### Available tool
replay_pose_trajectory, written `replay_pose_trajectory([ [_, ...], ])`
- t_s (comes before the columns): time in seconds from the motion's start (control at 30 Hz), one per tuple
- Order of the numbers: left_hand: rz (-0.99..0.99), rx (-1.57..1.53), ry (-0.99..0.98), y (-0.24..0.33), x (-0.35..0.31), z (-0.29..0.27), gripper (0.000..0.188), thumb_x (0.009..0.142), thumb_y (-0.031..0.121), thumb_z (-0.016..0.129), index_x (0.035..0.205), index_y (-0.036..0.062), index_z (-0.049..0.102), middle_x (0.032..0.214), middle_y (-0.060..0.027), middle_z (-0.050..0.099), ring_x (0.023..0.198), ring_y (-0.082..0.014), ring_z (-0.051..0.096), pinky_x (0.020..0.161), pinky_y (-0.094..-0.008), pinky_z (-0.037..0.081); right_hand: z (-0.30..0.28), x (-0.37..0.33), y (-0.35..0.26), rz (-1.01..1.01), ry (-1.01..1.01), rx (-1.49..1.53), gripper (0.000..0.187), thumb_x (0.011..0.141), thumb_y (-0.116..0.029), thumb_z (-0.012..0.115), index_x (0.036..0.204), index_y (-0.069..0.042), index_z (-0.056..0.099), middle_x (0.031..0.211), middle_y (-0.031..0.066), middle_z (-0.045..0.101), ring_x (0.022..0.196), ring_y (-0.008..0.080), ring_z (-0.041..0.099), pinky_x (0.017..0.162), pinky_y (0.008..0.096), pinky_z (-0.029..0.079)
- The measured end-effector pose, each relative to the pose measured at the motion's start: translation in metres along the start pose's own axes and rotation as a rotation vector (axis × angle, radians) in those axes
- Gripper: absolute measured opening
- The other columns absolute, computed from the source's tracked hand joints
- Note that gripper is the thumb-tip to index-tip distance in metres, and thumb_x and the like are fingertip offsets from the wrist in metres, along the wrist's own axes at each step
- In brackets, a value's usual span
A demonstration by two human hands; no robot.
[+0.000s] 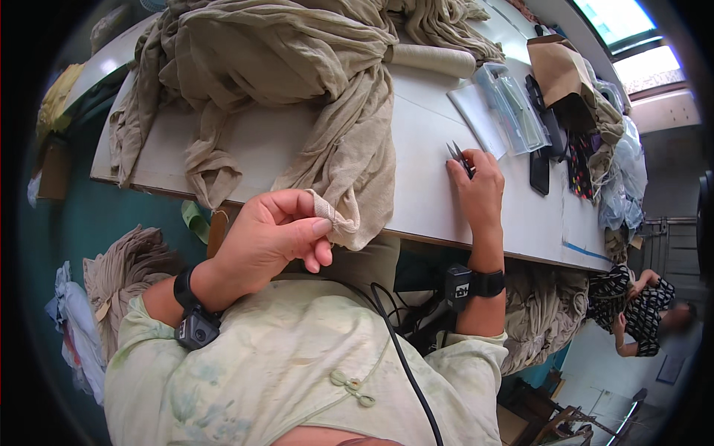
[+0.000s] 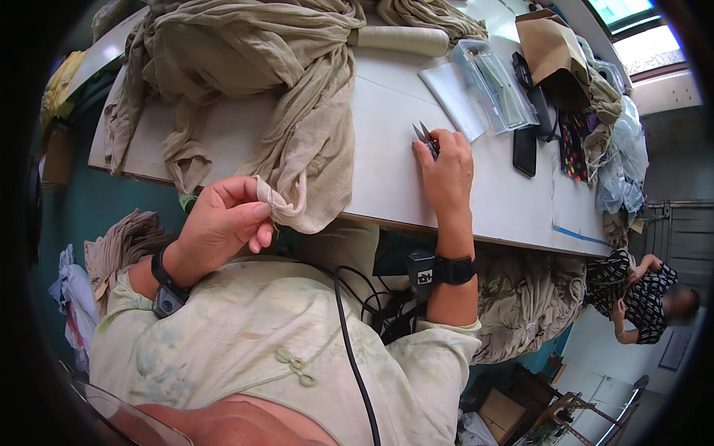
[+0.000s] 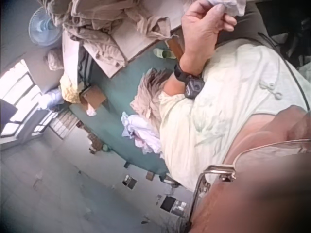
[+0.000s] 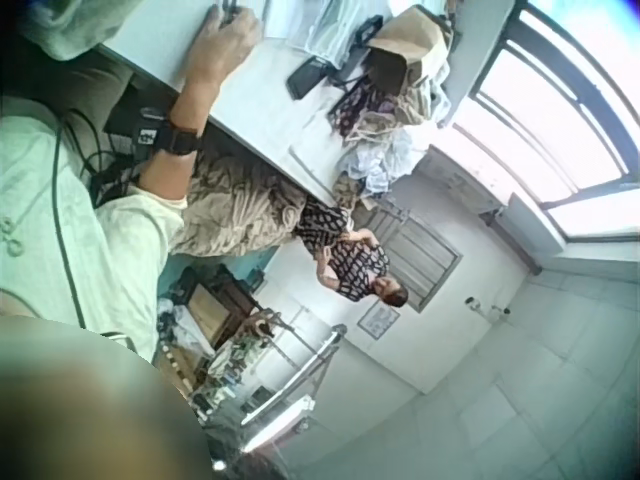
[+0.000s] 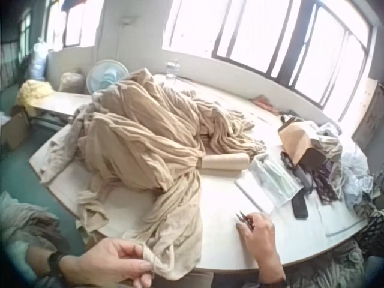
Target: Hand-sewing a piece of tan fabric using a needle and thread.
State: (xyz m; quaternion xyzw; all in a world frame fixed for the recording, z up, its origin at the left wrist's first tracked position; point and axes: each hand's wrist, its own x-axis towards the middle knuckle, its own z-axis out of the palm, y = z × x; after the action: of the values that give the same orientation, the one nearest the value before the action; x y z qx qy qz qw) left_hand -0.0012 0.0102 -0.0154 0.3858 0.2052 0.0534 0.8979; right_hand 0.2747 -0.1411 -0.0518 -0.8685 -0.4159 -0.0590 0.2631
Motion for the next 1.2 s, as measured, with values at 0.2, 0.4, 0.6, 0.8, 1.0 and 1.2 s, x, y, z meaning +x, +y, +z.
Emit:
replay_pose_trajectory([
  [0.2, 0.036, 0.088, -0.001, 0.001, 0.001, 0.003, 0.013, 0.086, 0.006, 0.055, 0.095, -0.0037, 0.055, 0.086, -0.0103, 0.061, 0.076, -0.0163, 0.063, 0.067, -0.0257, 0.053, -0.003, -0.007, -0.024, -0.148, 0.127, -0.152, 0.024, 0.075, -0.014, 0.067, 0.094, 0.000, 0.059, 0.086, 0.0134, 0.057, 0.082, 0.0274, 0.054, 0.073, 0.0376, 0.043],
  [0.4, 0.102, 0.175, -0.021, -0.001, 0.001, 0.004, 0.010, 0.086, 0.002, 0.054, 0.093, -0.0046, 0.056, 0.087, -0.0104, 0.062, 0.076, -0.0153, 0.063, 0.069, -0.0254, 0.053, -0.030, -0.052, -0.134, -0.247, -0.153, 0.671, 0.012, 0.073, 0.003, 0.065, 0.083, 0.003, 0.060, 0.075, 0.0074, 0.057, 0.065, 0.0143, 0.057, 0.058, 0.0231, 0.046],
  [0.6, 0.145, 0.220, -0.045, -0.003, -0.006, 0.005, 0.009, 0.086, 0.002, 0.056, 0.092, -0.0043, 0.057, 0.085, -0.0074, 0.062, 0.075, -0.0108, 0.061, 0.068, -0.0223, 0.052, -0.023, -0.065, -0.149, -0.395, -0.093, 0.610, 0.011, 0.070, 0.006, 0.064, 0.077, 0.001, 0.058, 0.073, 0.0079, 0.054, 0.063, 0.0182, 0.054, 0.054, 0.0272, 0.043],
  [0.8, 0.118, 0.197, -0.096, 0.001, -0.011, 0.006, 0.006, 0.086, 0.003, 0.056, 0.088, -0.0032, 0.057, 0.081, -0.0067, 0.062, 0.071, -0.0107, 0.061, 0.063, -0.0228, 0.051, -0.050, -0.055, -0.129, 0.093, 0.077, 1.885, 0.012, 0.094, -0.010, 0.040, 0.092, 0.001, 0.044, 0.086, 0.0127, 0.050, 0.054, 0.0107, 0.041, 0.040, 0.0181, 0.034],
  [1.0, 0.026, 0.141, -0.101, 0.005, -0.020, 0.002, 0.010, 0.086, 0.006, 0.056, 0.084, -0.0029, 0.057, 0.074, -0.0063, 0.060, 0.067, -0.0126, 0.062, 0.060, -0.0229, 0.052, -0.107, -0.071, -0.067, -0.097, -0.113, 2.149, 0.018, 0.097, -0.015, 0.027, 0.104, 0.000, 0.035, 0.069, 0.0105, 0.049, 0.041, 0.0126, 0.044, 0.028, 0.0210, 0.035],
  [1.2, 0.056, 0.157, -0.102, 0.000, -0.021, 0.002, 0.010, 0.087, 0.007, 0.056, 0.084, -0.0032, 0.057, 0.077, -0.0066, 0.059, 0.068, -0.0130, 0.062, 0.061, -0.0241, 0.052, -0.134, -0.081, -0.033, -0.112, 0.442, 1.919, 0.007, 0.088, 0.002, 0.046, 0.094, 0.001, 0.043, 0.078, 0.0036, 0.045, 0.066, 0.0096, 0.043, 0.047, 0.0210, 0.043],
])
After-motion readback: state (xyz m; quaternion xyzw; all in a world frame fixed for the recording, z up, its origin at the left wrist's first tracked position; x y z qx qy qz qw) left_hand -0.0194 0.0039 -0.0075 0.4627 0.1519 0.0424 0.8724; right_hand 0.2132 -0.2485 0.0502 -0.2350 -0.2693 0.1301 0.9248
